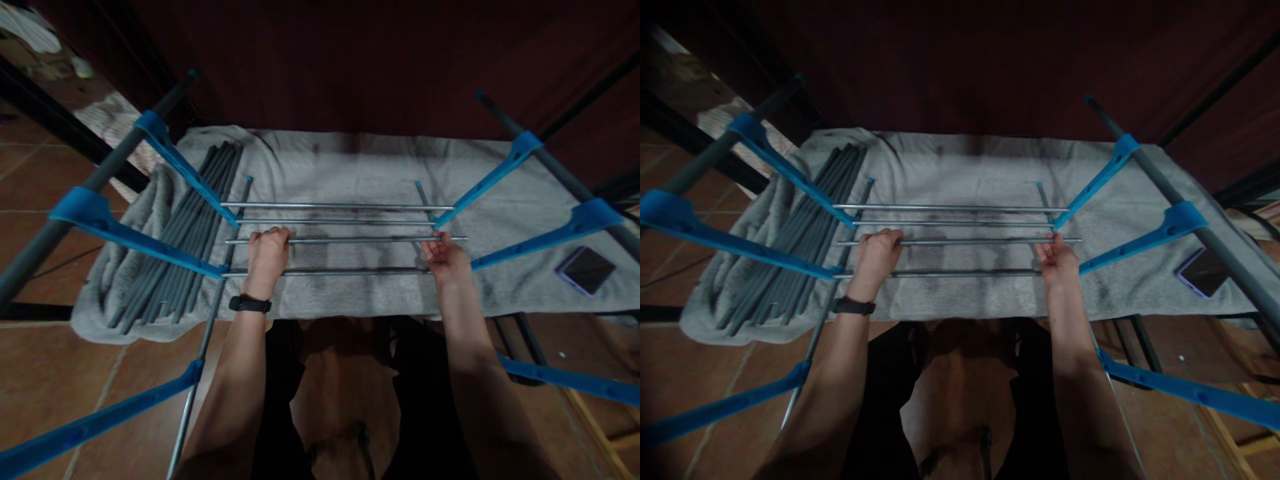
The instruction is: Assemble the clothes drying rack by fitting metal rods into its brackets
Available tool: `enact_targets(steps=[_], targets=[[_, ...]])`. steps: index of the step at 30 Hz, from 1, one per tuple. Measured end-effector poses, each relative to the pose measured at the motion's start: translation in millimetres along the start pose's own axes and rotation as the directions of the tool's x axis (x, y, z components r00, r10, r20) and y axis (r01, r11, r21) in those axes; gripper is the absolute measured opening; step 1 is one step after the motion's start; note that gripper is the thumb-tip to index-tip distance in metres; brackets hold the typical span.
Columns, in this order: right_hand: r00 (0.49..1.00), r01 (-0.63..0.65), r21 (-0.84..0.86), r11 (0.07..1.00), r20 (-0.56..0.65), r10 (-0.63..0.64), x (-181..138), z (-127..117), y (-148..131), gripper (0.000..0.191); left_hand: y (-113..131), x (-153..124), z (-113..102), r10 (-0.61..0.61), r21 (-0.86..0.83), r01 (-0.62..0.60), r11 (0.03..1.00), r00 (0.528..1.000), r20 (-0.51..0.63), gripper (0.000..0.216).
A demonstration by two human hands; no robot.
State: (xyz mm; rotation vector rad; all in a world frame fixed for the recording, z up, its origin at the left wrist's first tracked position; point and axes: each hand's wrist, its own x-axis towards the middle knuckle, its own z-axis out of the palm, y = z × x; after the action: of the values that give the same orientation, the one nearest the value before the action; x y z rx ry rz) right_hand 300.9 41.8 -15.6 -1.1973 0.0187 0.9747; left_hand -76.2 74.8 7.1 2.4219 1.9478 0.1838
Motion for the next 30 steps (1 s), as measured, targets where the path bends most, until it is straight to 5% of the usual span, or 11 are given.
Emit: enact_targets(steps=[8, 18, 24, 30], targets=[[0.999, -0.007, 0.001, 1.0, -0.038, 0.007, 11.0, -6.1, -5.5, 0.028, -14.6, -6.0, 3.5, -0.17, -0.067, 0.161, 0.985, 0.975, -0.144, 0.024], [0.999, -0.021, 0.035, 0.999, -0.025, 0.022, 9.4, -10.7, -10.0, 0.024, -29.9, -6.3, -0.8, -0.532, -0.428, 0.375, 0.822, 0.773, -0.345, 0.018], [0.998, -0.053, 0.043, 0.998, -0.038, 0.055, 8.9, -9.8, -6.3, 0.023, -43.4, 10.5, 8.3, -0.728, -0.871, 0.175, 0.458, 0.636, -0.255, 0.027], [0.995, -0.088, 0.043, 0.995, -0.041, 0.09, 0.8, -4.1, -3.5, 0.022, -36.3, 15.0, 5.9, -0.853, -0.977, -0.145, -0.154, 0.519, 0.057, 0.034]])
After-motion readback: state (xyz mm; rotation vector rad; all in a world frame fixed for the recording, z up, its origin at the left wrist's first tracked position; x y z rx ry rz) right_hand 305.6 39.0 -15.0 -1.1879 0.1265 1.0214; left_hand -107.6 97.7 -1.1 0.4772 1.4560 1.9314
